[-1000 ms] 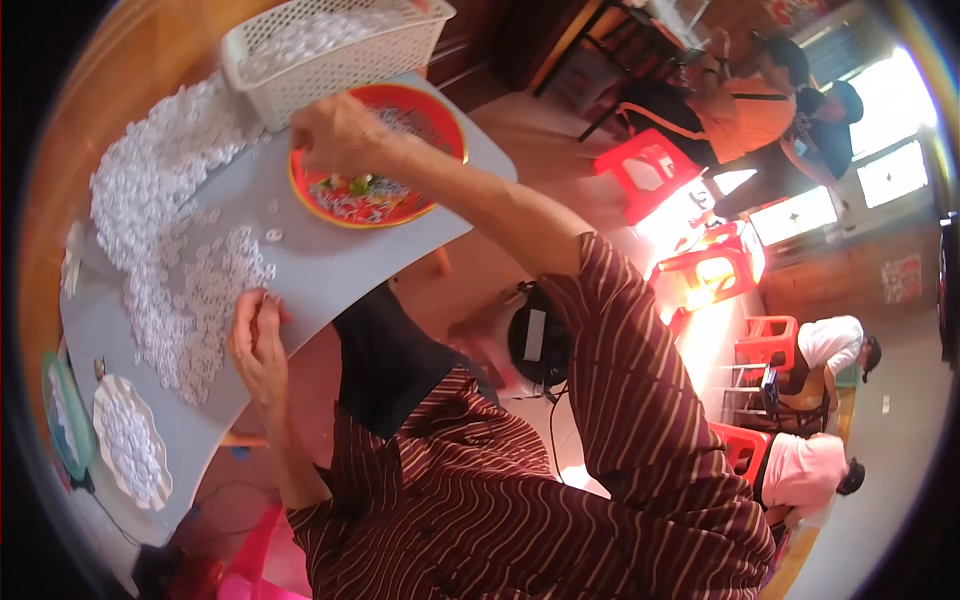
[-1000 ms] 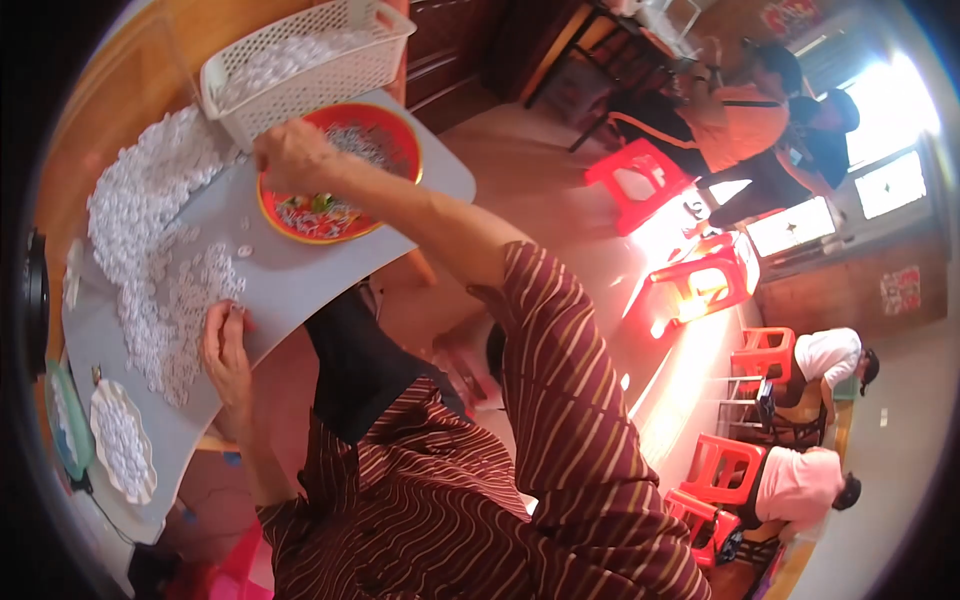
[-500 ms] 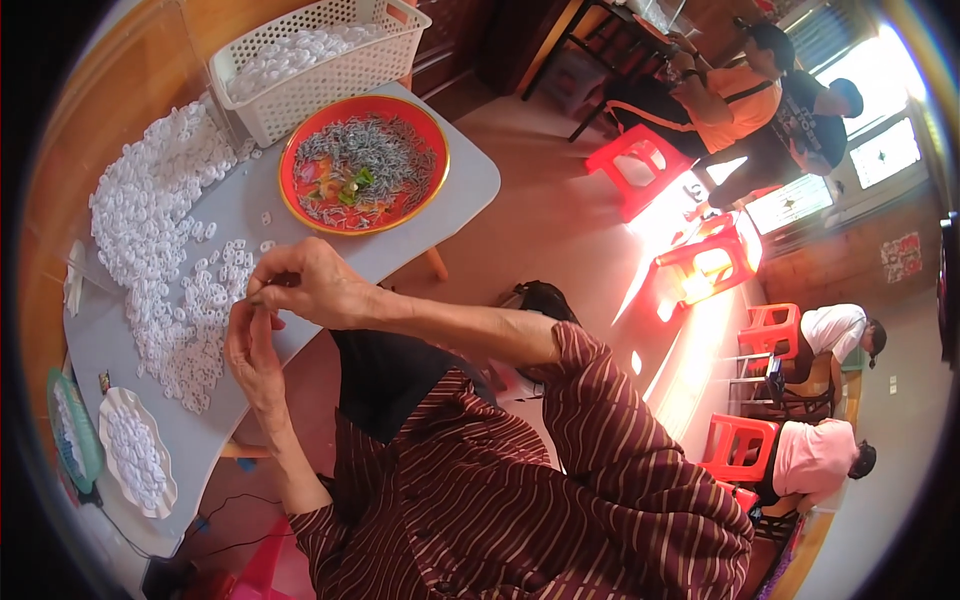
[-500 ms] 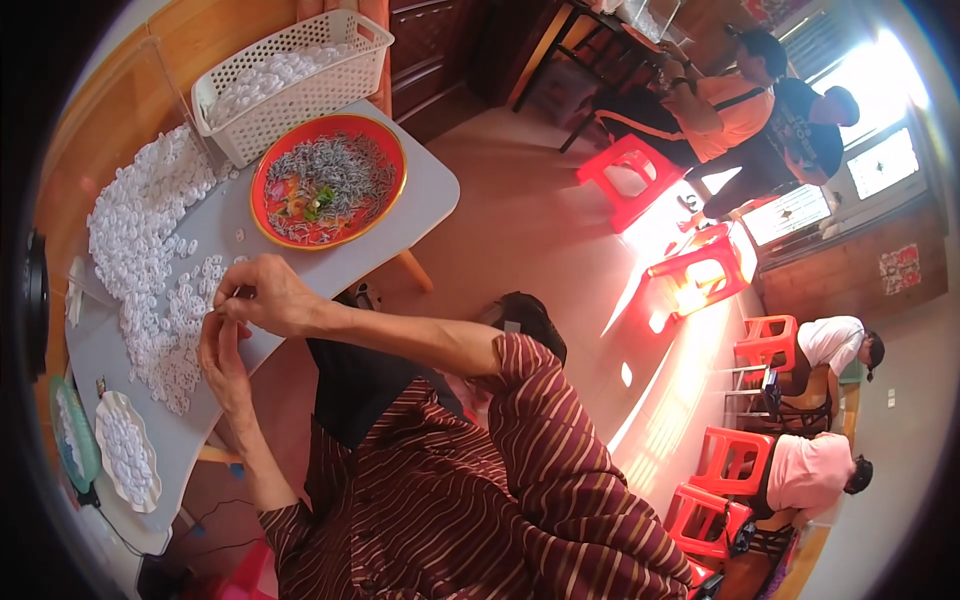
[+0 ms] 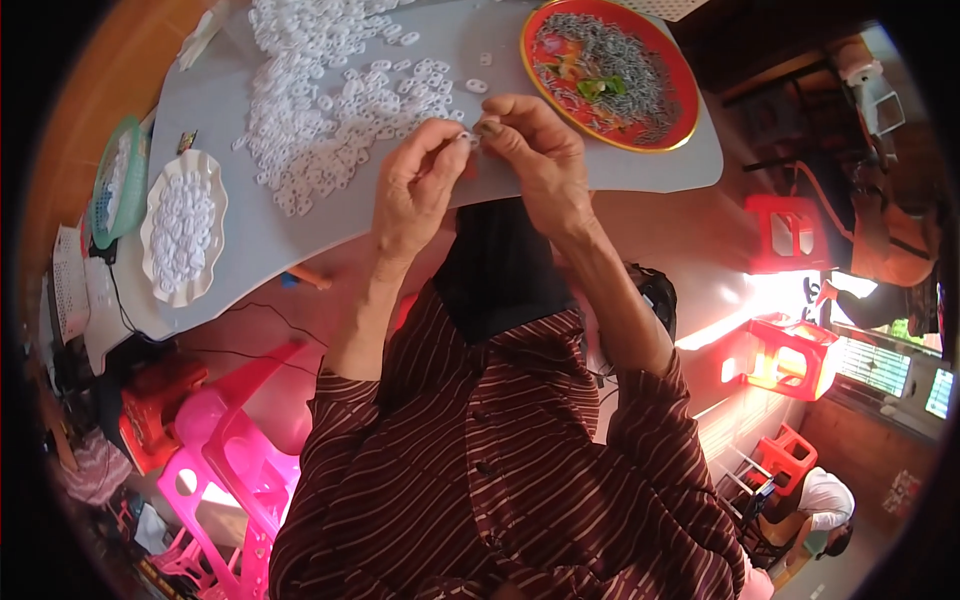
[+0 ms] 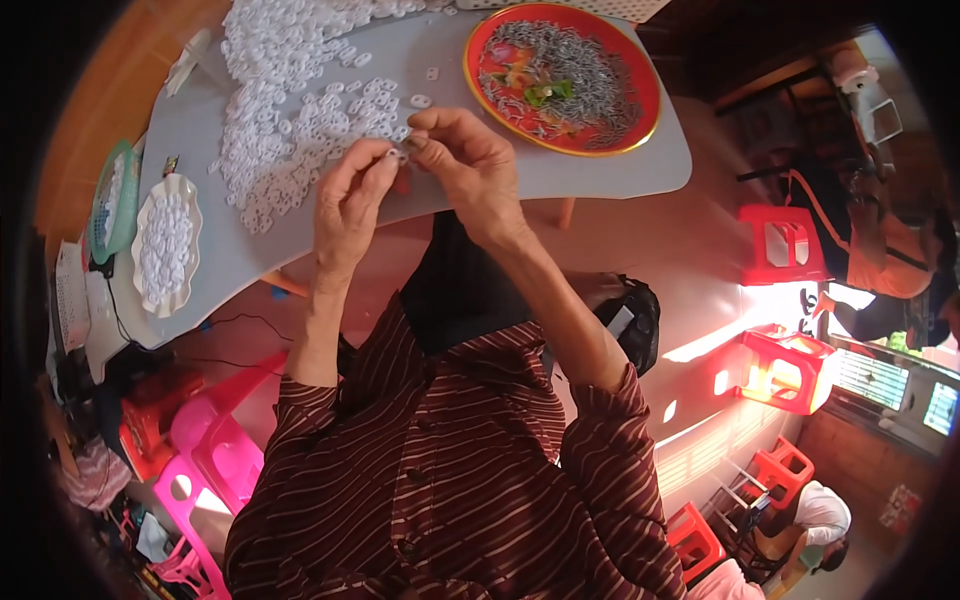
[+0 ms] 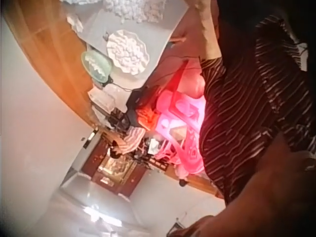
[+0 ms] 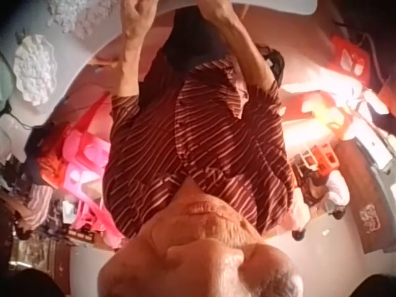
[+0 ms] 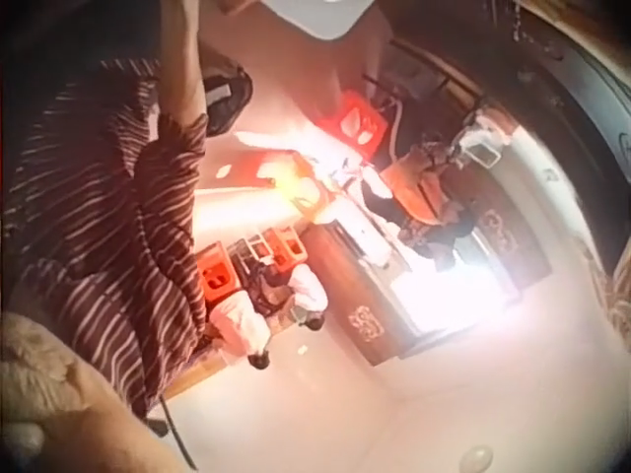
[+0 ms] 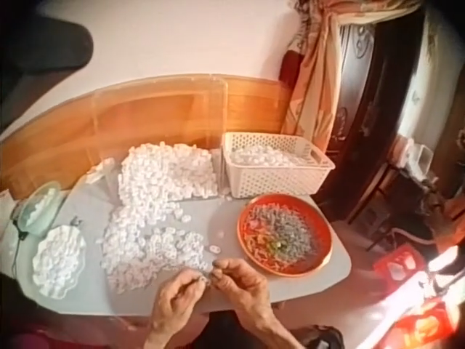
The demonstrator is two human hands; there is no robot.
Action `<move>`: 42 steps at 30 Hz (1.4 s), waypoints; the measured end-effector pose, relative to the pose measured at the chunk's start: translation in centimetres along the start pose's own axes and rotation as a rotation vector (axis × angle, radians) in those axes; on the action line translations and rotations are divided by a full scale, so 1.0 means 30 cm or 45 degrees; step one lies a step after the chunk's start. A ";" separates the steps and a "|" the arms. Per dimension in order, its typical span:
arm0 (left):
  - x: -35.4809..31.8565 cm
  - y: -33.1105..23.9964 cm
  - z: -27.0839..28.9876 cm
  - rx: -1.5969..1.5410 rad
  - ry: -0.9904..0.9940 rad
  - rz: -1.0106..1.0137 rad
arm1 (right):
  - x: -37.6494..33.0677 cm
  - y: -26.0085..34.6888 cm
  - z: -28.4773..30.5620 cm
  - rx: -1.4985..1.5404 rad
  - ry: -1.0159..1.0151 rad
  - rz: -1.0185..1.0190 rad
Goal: Assembling small white plastic components by hand at a table.
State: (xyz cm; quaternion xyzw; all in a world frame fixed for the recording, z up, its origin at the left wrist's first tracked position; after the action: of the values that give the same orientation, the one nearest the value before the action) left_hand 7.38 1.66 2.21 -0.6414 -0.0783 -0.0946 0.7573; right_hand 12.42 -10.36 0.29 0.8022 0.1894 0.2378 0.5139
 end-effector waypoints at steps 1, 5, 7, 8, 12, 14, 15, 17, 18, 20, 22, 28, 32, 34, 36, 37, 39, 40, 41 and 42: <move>0.002 0.007 -0.010 -0.047 0.025 -0.010 | -0.001 0.001 0.005 0.002 -0.012 0.005; 0.001 0.023 -0.014 -0.066 0.015 -0.011 | 0.000 0.005 0.004 0.005 0.028 -0.006; -0.002 0.027 -0.007 -0.033 0.015 0.013 | -0.001 -0.001 0.002 0.002 0.030 -0.010; -0.004 0.030 -0.004 -0.031 0.008 0.019 | -0.002 -0.003 0.001 -0.006 0.029 -0.008; -0.006 0.039 -0.008 -0.107 0.011 0.009 | -0.002 -0.010 0.001 0.018 0.035 -0.008; -0.005 0.031 -0.007 -0.095 0.002 -0.009 | -0.001 -0.006 0.007 0.015 0.044 0.017; -0.006 0.034 -0.007 -0.126 0.003 -0.002 | -0.001 -0.005 0.008 0.017 0.044 0.020; -0.008 0.032 -0.004 -0.156 -0.003 0.007 | -0.001 -0.006 0.005 -0.007 0.034 0.002; -0.007 0.024 -0.004 -0.140 0.002 0.004 | -0.002 -0.005 0.006 -0.034 0.020 -0.010; -0.009 0.021 -0.003 -0.123 0.001 0.002 | -0.003 -0.005 0.000 -0.050 0.024 -0.019; -0.011 0.017 -0.003 -0.149 -0.005 -0.031 | -0.003 -0.006 -0.002 -0.067 0.027 -0.027; -0.017 0.003 -0.003 -0.026 -0.039 -0.076 | -0.003 0.006 -0.010 -0.114 0.066 0.024; -0.019 0.002 0.006 -0.003 -0.047 -0.140 | -0.002 0.012 -0.008 -0.279 0.087 -0.080; -0.015 0.004 -0.001 -0.039 0.018 -0.124 | 0.004 0.015 -0.008 -0.335 0.149 -0.104; -0.015 0.006 -0.004 -0.060 0.041 -0.100 | 0.009 0.021 -0.015 -0.427 0.203 -0.133; -0.014 0.012 -0.010 -0.081 0.073 -0.076 | 0.007 0.021 -0.012 -0.428 0.203 -0.134; -0.011 0.022 -0.017 -0.098 0.085 -0.071 | 0.002 0.021 -0.004 -0.482 0.195 -0.136; -0.013 0.026 -0.023 -0.113 0.097 -0.063 | 0.000 0.017 -0.003 -0.479 0.194 -0.142; -0.014 0.026 -0.023 -0.115 0.098 -0.057 | 0.000 0.017 -0.001 -0.501 0.184 -0.138; -0.015 0.010 -0.017 -0.025 0.081 -0.086 | 0.001 0.018 0.000 -0.523 0.174 -0.135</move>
State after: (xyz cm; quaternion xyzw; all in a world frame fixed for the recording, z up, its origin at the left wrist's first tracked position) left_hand 7.03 1.23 1.74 -0.6425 -0.0750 -0.1413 0.7494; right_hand 12.46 -10.56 0.79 0.6516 0.2133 0.2976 0.6643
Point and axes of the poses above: each hand's wrist, its own x-axis towards the middle knuckle, its own z-axis out of the back of the hand, y = z × x, the point moved 9 cm from there along x, towards the middle knuckle, and after that the axes turned 14 degrees about y, right-handed, at the moved point
